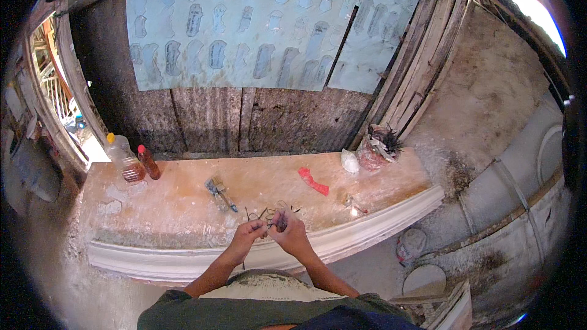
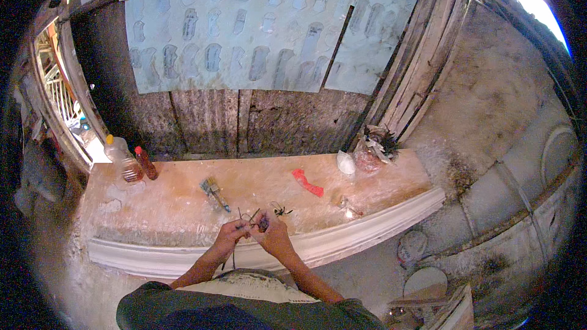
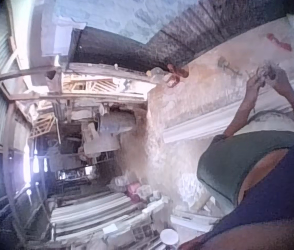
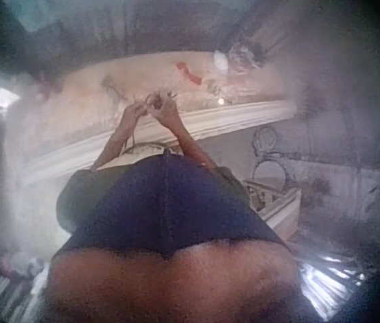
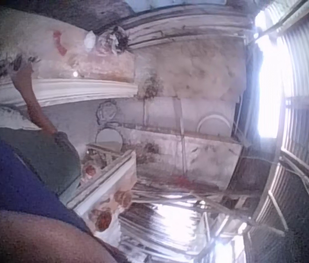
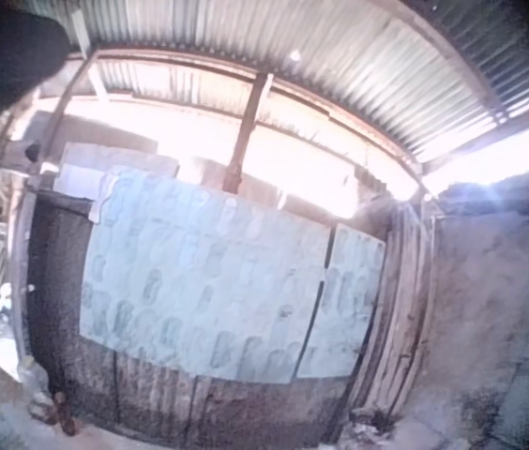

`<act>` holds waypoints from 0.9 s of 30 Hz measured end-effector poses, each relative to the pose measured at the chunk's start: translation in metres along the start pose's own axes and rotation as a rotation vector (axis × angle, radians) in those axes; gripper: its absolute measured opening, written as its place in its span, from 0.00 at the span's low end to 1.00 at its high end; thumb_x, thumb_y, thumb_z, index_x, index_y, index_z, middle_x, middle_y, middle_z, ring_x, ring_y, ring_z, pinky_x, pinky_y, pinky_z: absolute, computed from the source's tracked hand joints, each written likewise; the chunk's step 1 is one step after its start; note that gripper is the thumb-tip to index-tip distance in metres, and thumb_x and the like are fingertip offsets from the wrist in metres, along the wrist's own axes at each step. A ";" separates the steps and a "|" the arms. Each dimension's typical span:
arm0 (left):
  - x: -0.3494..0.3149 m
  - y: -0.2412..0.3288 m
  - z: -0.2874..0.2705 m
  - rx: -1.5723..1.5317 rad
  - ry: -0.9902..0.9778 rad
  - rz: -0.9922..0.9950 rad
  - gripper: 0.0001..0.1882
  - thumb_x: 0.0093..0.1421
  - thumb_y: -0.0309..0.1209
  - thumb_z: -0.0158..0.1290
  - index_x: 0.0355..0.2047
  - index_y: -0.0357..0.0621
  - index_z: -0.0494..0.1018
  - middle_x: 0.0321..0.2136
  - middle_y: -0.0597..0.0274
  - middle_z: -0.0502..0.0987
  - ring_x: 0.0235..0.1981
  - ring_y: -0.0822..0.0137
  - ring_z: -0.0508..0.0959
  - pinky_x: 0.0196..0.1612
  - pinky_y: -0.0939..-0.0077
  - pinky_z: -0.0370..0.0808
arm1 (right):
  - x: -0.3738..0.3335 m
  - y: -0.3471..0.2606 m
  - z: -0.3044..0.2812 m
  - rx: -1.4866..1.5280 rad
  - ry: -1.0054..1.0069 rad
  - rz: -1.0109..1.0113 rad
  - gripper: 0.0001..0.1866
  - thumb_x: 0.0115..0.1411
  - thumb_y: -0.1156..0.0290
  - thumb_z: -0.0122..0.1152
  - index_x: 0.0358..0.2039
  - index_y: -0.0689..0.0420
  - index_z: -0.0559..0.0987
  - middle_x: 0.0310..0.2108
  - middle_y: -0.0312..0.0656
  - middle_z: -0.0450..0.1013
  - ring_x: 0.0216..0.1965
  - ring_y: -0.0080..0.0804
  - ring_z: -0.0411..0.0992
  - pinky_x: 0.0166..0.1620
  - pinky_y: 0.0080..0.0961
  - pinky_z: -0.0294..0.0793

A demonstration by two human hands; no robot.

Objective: The person stands at a workbench and repeatedly picks up thin black wires, twists them together, and ties them into small bundles. The person handles the wires one at a time, placing the finished bundles on the table.

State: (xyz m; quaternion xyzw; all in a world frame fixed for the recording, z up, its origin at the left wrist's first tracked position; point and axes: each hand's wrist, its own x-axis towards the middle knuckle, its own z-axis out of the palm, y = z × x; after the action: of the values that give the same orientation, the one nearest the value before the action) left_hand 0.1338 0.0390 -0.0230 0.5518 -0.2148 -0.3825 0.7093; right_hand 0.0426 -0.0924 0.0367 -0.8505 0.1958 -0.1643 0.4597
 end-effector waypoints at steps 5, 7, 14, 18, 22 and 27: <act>0.005 -0.006 -0.004 -0.288 0.068 -0.019 0.08 0.64 0.30 0.52 0.37 0.38 0.76 0.28 0.69 0.74 0.29 0.76 0.70 0.37 0.80 0.67 | 0.007 0.002 0.003 -0.057 0.114 -0.351 0.07 0.53 0.76 0.64 0.34 0.60 0.80 0.24 0.41 0.74 0.23 0.28 0.74 0.29 0.25 0.74; 0.005 -0.010 -0.015 -0.165 0.038 -0.015 0.08 0.64 0.30 0.53 0.38 0.38 0.75 0.29 0.69 0.74 0.30 0.76 0.71 0.37 0.80 0.67 | 0.002 -0.010 -0.005 -0.133 0.013 -0.333 0.09 0.54 0.74 0.65 0.37 0.58 0.81 0.24 0.42 0.74 0.25 0.30 0.74 0.31 0.26 0.74; -0.002 -0.005 -0.018 -0.064 -0.075 -0.010 0.08 0.63 0.29 0.54 0.39 0.36 0.74 0.31 0.65 0.77 0.35 0.74 0.74 0.42 0.80 0.71 | -0.011 0.011 0.002 -0.033 0.048 -0.276 0.08 0.54 0.73 0.68 0.34 0.59 0.82 0.29 0.42 0.78 0.28 0.30 0.75 0.34 0.23 0.74; -0.010 0.014 -0.005 0.162 -0.005 0.058 0.06 0.62 0.26 0.55 0.36 0.36 0.73 0.29 0.64 0.77 0.32 0.74 0.75 0.38 0.82 0.72 | -0.013 0.020 0.001 0.052 0.012 -0.075 0.07 0.57 0.72 0.65 0.34 0.61 0.81 0.29 0.40 0.79 0.30 0.25 0.76 0.35 0.21 0.75; -0.006 0.008 0.000 0.203 0.023 0.066 0.05 0.62 0.26 0.56 0.35 0.36 0.73 0.27 0.67 0.76 0.28 0.78 0.73 0.32 0.84 0.69 | -0.017 0.029 0.006 0.384 -0.031 0.212 0.08 0.61 0.70 0.62 0.35 0.64 0.79 0.28 0.37 0.76 0.30 0.21 0.74 0.34 0.20 0.74; -0.008 0.009 0.007 0.269 0.163 0.122 0.07 0.59 0.27 0.59 0.34 0.36 0.78 0.20 0.73 0.73 0.21 0.83 0.66 0.23 0.85 0.61 | -0.021 0.033 0.010 0.435 -0.003 0.208 0.12 0.61 0.66 0.61 0.35 0.65 0.78 0.24 0.40 0.76 0.26 0.22 0.74 0.32 0.21 0.73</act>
State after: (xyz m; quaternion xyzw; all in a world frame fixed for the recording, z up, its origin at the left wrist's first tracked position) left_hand 0.1259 0.0417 -0.0116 0.6569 -0.2387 -0.2606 0.6660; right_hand 0.0228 -0.0913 0.0018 -0.7070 0.2416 -0.1533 0.6467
